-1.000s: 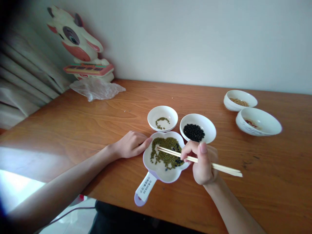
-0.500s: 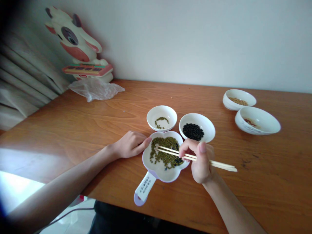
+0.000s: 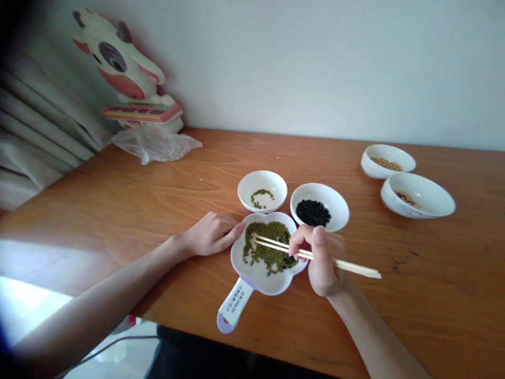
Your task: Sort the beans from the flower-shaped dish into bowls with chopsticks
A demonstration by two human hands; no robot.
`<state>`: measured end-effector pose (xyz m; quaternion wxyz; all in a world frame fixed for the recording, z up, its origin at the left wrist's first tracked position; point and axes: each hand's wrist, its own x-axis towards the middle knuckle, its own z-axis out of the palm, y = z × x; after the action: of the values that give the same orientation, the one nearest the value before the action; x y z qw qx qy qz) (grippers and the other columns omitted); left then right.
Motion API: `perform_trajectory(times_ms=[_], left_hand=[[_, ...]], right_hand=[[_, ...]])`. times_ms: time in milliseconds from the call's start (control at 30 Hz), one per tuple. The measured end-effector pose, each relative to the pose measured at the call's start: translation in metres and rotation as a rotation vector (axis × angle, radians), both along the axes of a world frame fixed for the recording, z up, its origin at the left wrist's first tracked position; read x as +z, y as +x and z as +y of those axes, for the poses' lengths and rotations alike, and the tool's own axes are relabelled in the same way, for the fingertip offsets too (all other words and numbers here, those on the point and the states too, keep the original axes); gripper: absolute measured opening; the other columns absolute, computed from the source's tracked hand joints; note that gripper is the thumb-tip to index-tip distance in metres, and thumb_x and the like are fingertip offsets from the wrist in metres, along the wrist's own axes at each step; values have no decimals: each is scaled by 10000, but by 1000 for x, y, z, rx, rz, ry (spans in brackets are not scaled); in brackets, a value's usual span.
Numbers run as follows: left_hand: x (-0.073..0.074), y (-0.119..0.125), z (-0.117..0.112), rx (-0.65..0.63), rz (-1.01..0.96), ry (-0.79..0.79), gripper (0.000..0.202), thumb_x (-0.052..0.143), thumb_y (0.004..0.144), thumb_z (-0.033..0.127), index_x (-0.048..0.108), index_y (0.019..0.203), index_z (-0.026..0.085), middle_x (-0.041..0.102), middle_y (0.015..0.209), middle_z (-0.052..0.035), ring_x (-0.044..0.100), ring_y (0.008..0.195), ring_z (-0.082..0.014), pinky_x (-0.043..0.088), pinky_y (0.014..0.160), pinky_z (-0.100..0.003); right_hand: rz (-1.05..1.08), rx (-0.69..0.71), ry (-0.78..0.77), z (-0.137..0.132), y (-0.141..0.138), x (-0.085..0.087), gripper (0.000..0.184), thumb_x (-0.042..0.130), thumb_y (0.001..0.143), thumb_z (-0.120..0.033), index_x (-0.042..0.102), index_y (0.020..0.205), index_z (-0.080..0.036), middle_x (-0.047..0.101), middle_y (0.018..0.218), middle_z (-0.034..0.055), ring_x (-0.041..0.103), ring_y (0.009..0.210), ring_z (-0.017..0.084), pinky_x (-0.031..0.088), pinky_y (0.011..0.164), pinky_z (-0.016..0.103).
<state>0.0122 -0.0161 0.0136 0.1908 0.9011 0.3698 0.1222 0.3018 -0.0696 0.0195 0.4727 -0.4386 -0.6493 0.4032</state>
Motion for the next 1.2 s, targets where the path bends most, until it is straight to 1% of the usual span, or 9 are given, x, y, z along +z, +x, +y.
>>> perform_trajectory(times_ms=[200, 433, 500, 667, 767, 900, 1067, 1200], left_hand=[[1, 0, 0, -3, -4, -12, 579, 281, 1116, 423, 460, 626, 172, 576, 615, -25, 464, 536, -111, 302, 594, -288], [1, -1, 0, -8, -2, -7, 576, 272, 1117, 422, 468, 634, 177, 587, 626, -27, 481, 546, -117, 314, 601, -292], [0, -1, 0, -11, -5, -4, 575, 276, 1117, 421, 479, 636, 178, 587, 624, -28, 485, 546, -118, 318, 602, -291], [-1, 0, 0, -6, -1, -5, 578, 278, 1117, 421, 476, 631, 177, 584, 621, -27, 487, 545, -117, 325, 603, -287], [0, 0, 0, -10, 0, -8, 577, 278, 1118, 421, 470, 632, 176, 583, 623, -24, 490, 551, -116, 326, 605, -284], [0, 0, 0, -5, -3, 0, 585, 276, 1117, 423, 479, 629, 173, 580, 615, -26, 481, 542, -114, 320, 597, -283], [0, 0, 0, -3, -4, 2, 590, 279, 1116, 424, 490, 625, 173, 588, 618, -32, 487, 544, -117, 321, 597, -287], [0, 0, 0, 1, -2, 3, 587, 280, 1116, 425, 482, 624, 175, 586, 618, -29, 486, 543, -116, 320, 600, -290]], right_hand=[[34, -35, 20, -1, -2, 2, 755, 228, 1056, -610, 693, 605, -221, 592, 558, 53, 512, 530, 168, 376, 524, 342], [123, -70, 15, -2, -4, 5, 749, 263, 1038, -641, 699, 594, -222, 563, 531, 52, 496, 516, 173, 348, 515, 347], [147, -65, 13, -1, -4, 7, 758, 267, 1023, -670, 695, 585, -222, 555, 522, 52, 484, 505, 172, 339, 504, 345], [151, -11, -22, 1, -6, 11, 813, 250, 943, -808, 673, 579, -216, 560, 526, 53, 488, 490, 169, 347, 472, 333], [125, -2, -42, 2, -6, 11, 831, 231, 924, -837, 663, 581, -215, 560, 526, 54, 488, 489, 171, 345, 464, 332], [118, -11, -44, 1, -4, 8, 813, 225, 953, -799, 673, 601, -218, 564, 531, 55, 497, 503, 174, 345, 472, 334], [58, -37, -40, 0, -1, 4, 786, 215, 1010, -707, 680, 605, -219, 569, 536, 55, 508, 527, 173, 353, 492, 330], [47, -57, -39, -1, 0, 2, 781, 219, 1022, -686, 685, 600, -222, 575, 546, 55, 503, 530, 172, 352, 501, 336]])
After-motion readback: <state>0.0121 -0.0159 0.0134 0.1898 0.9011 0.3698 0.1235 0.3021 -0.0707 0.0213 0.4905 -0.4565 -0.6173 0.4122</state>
